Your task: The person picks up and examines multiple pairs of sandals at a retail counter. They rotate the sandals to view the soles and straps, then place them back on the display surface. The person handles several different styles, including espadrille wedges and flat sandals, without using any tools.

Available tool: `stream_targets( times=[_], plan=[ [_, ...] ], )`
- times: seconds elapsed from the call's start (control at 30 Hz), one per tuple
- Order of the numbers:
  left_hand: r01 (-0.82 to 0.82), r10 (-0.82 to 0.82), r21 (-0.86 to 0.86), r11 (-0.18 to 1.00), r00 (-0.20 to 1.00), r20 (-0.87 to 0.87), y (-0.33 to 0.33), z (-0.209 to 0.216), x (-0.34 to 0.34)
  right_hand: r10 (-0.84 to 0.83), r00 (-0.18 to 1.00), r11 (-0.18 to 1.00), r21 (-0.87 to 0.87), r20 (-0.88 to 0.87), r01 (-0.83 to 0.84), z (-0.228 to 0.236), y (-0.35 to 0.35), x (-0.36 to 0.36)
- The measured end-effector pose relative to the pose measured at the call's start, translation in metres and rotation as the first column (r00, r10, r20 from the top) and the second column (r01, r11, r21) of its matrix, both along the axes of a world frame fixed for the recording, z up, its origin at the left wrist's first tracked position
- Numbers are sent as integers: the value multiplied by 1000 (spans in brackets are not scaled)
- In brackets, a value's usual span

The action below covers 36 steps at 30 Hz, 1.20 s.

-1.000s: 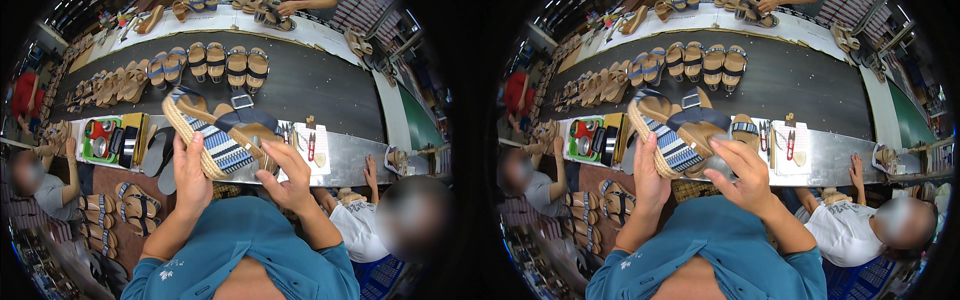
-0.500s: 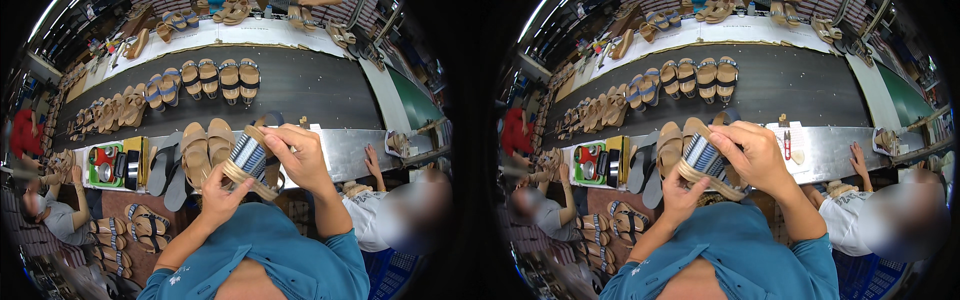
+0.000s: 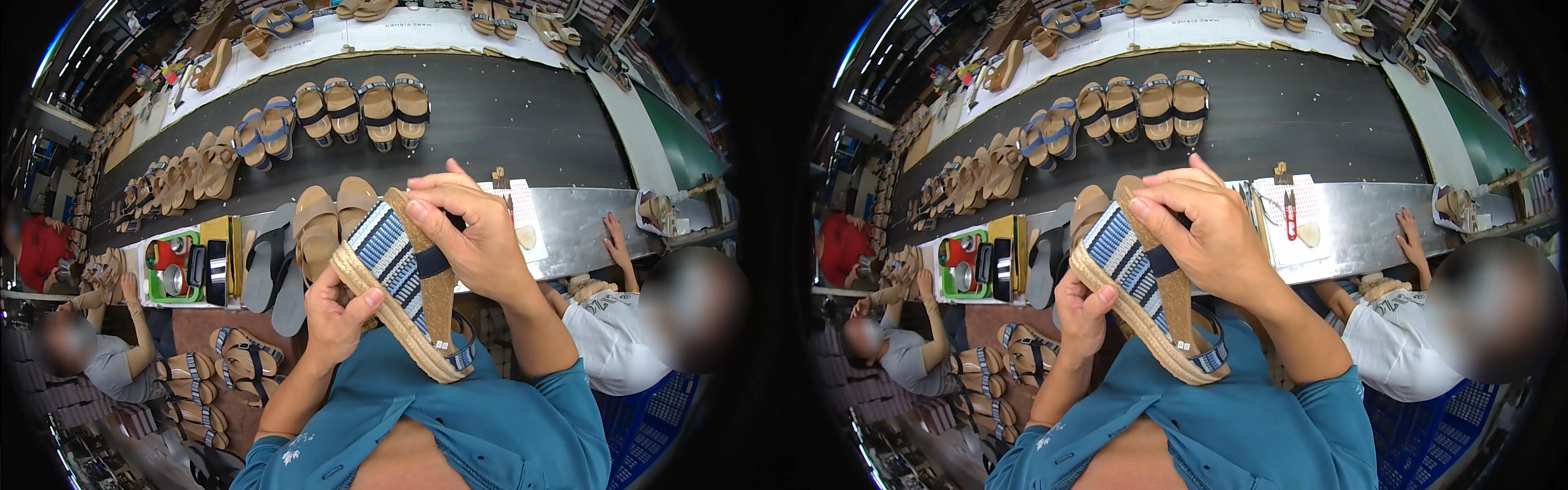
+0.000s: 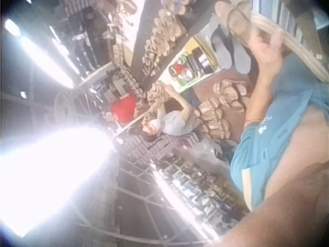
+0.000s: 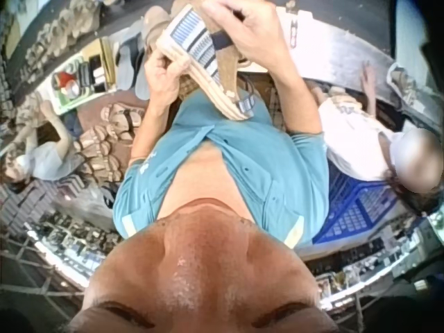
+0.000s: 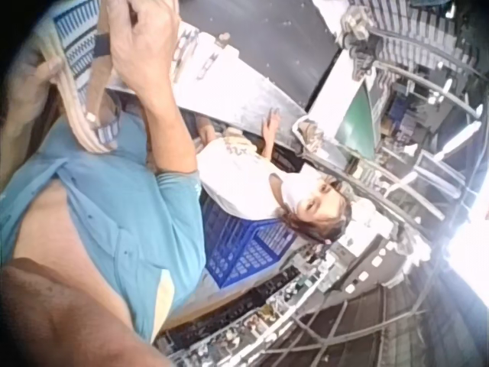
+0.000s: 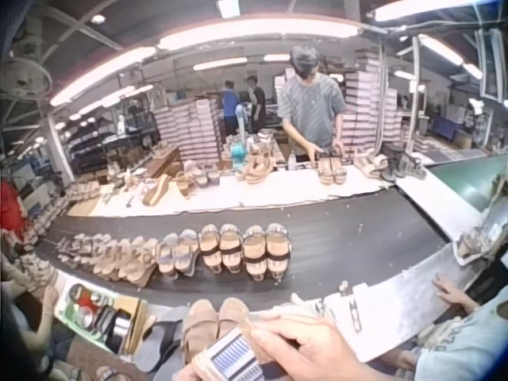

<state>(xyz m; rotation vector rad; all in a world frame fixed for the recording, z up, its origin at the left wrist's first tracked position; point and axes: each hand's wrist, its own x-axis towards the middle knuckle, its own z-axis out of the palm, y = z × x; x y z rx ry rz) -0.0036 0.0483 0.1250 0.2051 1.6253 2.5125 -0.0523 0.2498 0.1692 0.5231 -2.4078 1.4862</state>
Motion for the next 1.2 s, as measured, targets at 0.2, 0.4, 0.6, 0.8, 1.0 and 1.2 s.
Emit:
stream_targets(
  times=[0.2, 0.4, 0.6, 0.8, 1.0, 1.2],
  plan=[
    [-263, 172, -364, 894, 949, -265, -13, -2, -6, -427, 904, 901, -84, 8, 426, -75, 22, 20],
    [-297, 260, -323, 899, 954, -153, -17, -15, -35, -6, 996, 738, 672, -85, 62, -173, 38, 65],
    [-399, 335, -307, 864, 911, -240, 26, -68, -42, -341, 928, 914, 285, 149, 290, -108, 74, 26],
    [-115, 147, -664, 739, 989, -8, 72, -158, -32, -119, 893, 766, -531, 435, 361, -46, 89, 27],
    [308, -265, -681, 664, 949, 172, 32, -226, -1, -56, 839, 613, -645, 541, 457, -41, 86, 32],
    [489, -358, -427, 761, 865, 352, 3, -80, -18, 165, 836, 504, -773, 524, 385, -30, 79, 32]
  ],
)
